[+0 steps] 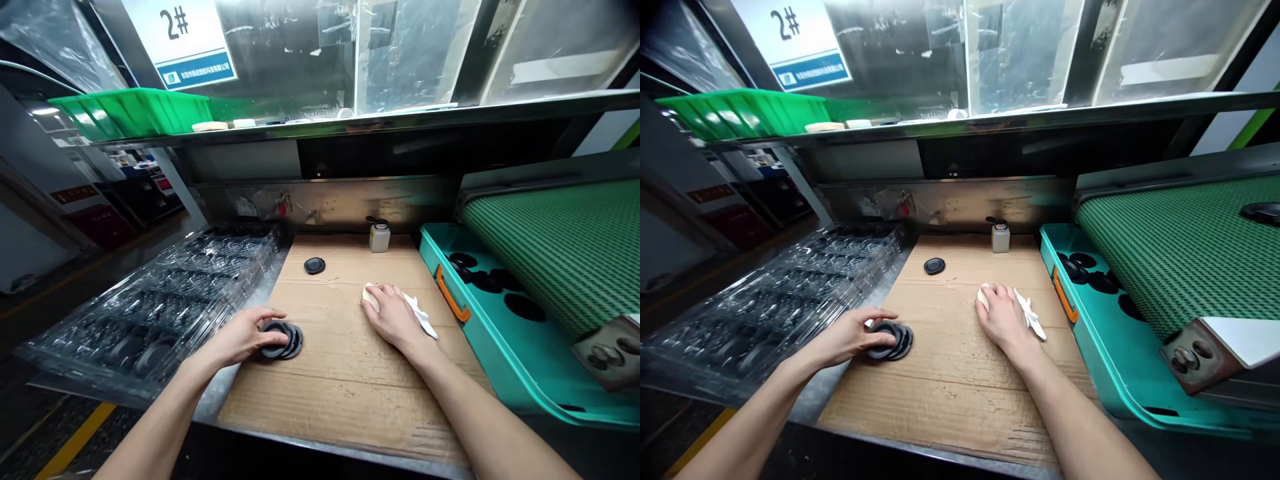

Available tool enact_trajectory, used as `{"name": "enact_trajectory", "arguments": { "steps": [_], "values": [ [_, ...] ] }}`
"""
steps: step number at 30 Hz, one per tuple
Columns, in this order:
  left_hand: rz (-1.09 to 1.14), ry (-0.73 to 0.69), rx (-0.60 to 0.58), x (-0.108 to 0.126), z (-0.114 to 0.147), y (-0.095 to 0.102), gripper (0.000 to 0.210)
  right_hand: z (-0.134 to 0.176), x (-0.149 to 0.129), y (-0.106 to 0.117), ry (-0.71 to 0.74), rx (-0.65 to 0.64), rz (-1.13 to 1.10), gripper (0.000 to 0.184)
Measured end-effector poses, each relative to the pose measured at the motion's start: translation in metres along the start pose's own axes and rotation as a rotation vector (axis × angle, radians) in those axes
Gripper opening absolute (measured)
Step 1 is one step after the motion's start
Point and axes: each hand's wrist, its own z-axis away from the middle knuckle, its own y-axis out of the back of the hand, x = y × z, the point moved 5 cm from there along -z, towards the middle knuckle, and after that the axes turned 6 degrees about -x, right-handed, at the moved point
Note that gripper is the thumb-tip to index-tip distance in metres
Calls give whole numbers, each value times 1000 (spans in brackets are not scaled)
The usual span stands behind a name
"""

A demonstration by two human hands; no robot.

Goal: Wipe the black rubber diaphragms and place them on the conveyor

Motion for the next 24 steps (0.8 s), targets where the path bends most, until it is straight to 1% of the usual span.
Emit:
{"name": "enact_trajectory", "arguments": {
  "steps": [2, 4, 6, 8, 10, 12, 16, 20, 24],
  "values": [
    [-53, 2, 9, 5, -5, -1, 60, 0, 0, 0, 4, -7, -10, 32],
    [-103, -20, -19, 10, -7, -2, 62, 0, 0, 0, 2, -16, -21, 32],
    [-152, -26, -60, 14, -5, -4, 66, -1, 0, 1, -5, -26, -30, 32],
    [-213, -36, -85, 18, -1, -5, 75, -1, -1, 2, -11, -34, -35, 31],
    [-267, -79, -106, 24, 3, -7, 82, -1, -1, 3, -13, -36, -35, 31],
    [-291, -130, -126, 30, 5, -11, 79, 0, -2, 3, -16, -37, -32, 31],
    [-292, -162, -125, 35, 6, -14, 59, 0, -2, 3, -19, -44, -23, 31],
    [-262, -177, -139, 35, 7, -16, 55, 0, -2, 4, -5, -29, -14, 31],
    [-252, -220, -166, 39, 10, -22, 52, 0, -3, 5, 5, -19, -18, 29]
  ]
}}
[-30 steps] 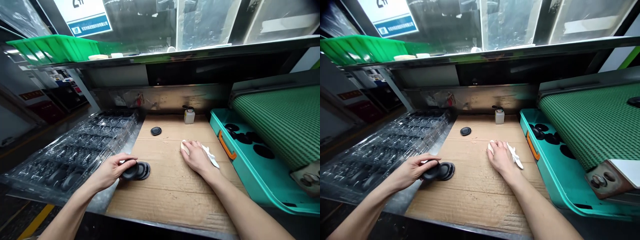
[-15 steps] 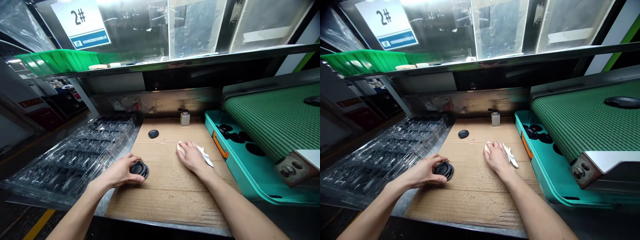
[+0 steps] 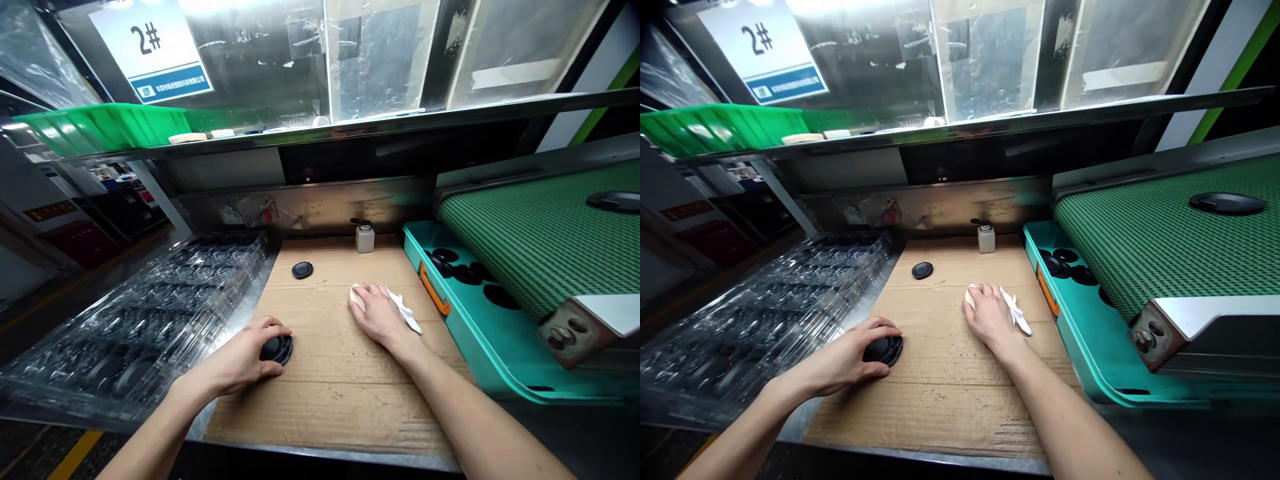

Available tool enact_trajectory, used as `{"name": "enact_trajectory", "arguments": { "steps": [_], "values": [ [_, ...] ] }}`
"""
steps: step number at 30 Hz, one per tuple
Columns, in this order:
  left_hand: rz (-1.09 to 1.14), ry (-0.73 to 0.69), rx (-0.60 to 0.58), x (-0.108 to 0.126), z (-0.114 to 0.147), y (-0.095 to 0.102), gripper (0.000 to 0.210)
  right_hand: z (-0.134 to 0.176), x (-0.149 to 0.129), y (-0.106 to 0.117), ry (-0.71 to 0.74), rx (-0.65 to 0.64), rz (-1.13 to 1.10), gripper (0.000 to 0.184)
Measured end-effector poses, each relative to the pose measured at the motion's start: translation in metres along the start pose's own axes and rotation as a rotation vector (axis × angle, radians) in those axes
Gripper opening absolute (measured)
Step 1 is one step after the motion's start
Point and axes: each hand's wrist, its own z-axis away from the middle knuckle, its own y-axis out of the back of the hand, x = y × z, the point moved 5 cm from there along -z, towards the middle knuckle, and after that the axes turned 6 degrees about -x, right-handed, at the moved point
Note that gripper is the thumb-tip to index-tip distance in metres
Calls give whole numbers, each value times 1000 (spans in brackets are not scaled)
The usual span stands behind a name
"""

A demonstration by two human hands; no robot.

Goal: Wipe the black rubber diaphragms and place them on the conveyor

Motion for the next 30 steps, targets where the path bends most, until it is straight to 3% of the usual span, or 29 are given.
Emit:
{"name": "enact_trajectory", "arguments": {
  "steps": [6, 12, 16, 20, 22, 23, 25, 30],
  "values": [
    [-43, -69, -4, 3, -6, -5, 44, 0, -2, 0, -15, -19, -5, 29],
    [-140, 9, 170, -18, -35, 19, 40, 0, -3, 3, -16, -16, 2, 29],
    [-158, -17, 146, -29, -44, 20, 39, 4, -7, 8, -22, -13, -29, 31],
    [-196, 53, 160, -50, -54, 23, 60, 3, -8, 11, -25, 5, -19, 33],
    [-253, 58, 223, -39, -73, 34, 72, -1, -5, 11, -33, 17, -16, 34],
    [-271, 17, 252, -22, -85, 41, 73, -3, -4, 11, -37, 22, -17, 34],
    [-274, -143, 290, 38, -113, 55, 66, -7, -2, 10, -43, 31, -18, 33],
    [-162, -555, 271, 266, -197, 77, 46, -9, -2, 3, -39, 38, -63, 35]
  ]
}}
